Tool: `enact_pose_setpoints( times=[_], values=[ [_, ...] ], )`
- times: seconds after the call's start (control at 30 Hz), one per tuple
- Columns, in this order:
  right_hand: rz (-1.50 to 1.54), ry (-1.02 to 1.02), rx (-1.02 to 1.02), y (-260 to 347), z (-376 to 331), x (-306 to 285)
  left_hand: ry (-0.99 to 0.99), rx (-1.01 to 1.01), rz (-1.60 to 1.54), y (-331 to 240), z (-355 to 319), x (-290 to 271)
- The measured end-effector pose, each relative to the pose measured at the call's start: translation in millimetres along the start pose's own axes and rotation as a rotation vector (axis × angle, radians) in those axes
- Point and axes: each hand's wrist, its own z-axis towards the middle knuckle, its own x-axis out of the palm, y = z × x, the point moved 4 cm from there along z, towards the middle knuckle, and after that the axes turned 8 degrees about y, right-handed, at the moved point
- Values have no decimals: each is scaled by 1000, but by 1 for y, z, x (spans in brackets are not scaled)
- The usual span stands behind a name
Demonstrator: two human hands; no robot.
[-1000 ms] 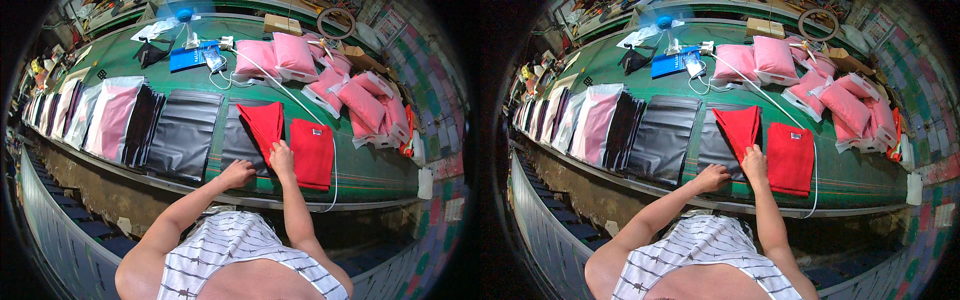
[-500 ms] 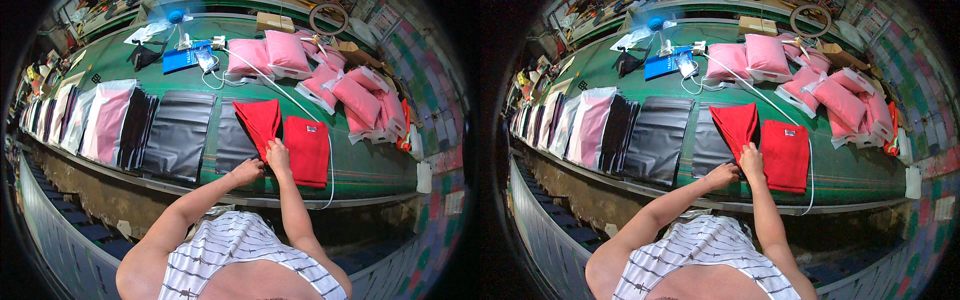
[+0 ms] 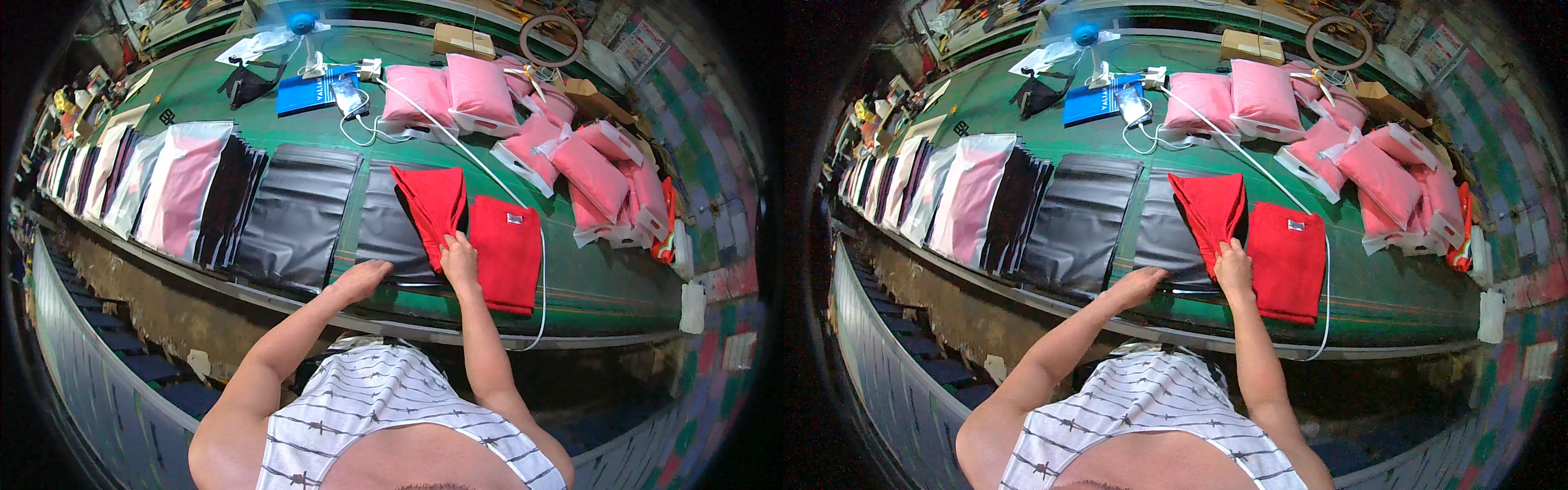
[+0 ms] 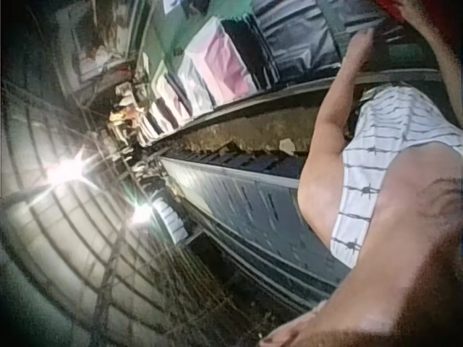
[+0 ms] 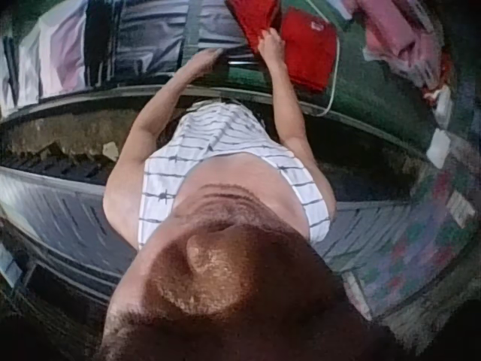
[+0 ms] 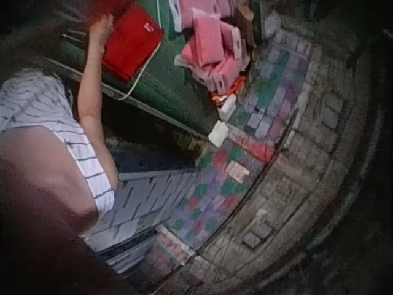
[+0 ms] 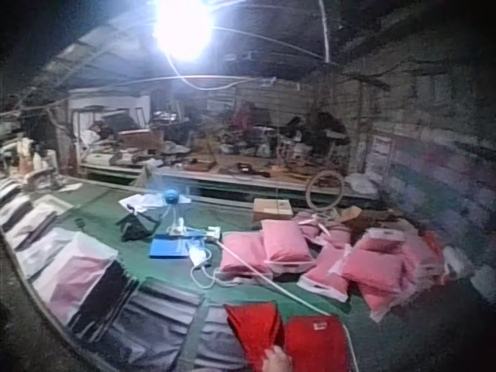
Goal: The person folds red t-shirts and places them into clear plastic bags on a green workbench. They repeat this process for multiple shirts, stacking the sealed packages on the left side of the table.
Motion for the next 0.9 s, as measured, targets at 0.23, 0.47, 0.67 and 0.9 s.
enact_pose_setpoints(
  times=[0.23,0.47,0.67,0.9],
  values=[
    [58,-94,-133,20,-11,-38,115,29,121,-5,-6,-15],
    [355,2,-337,29,-65,-135,-158,17,-68,7,2,-24],
    [647,466,-275,7,-96,-137,-294,44,-401,17,6,-30],
    [601,293,-231,9,-106,-141,-280,101,-396,9,-12,-37]
  ],
)
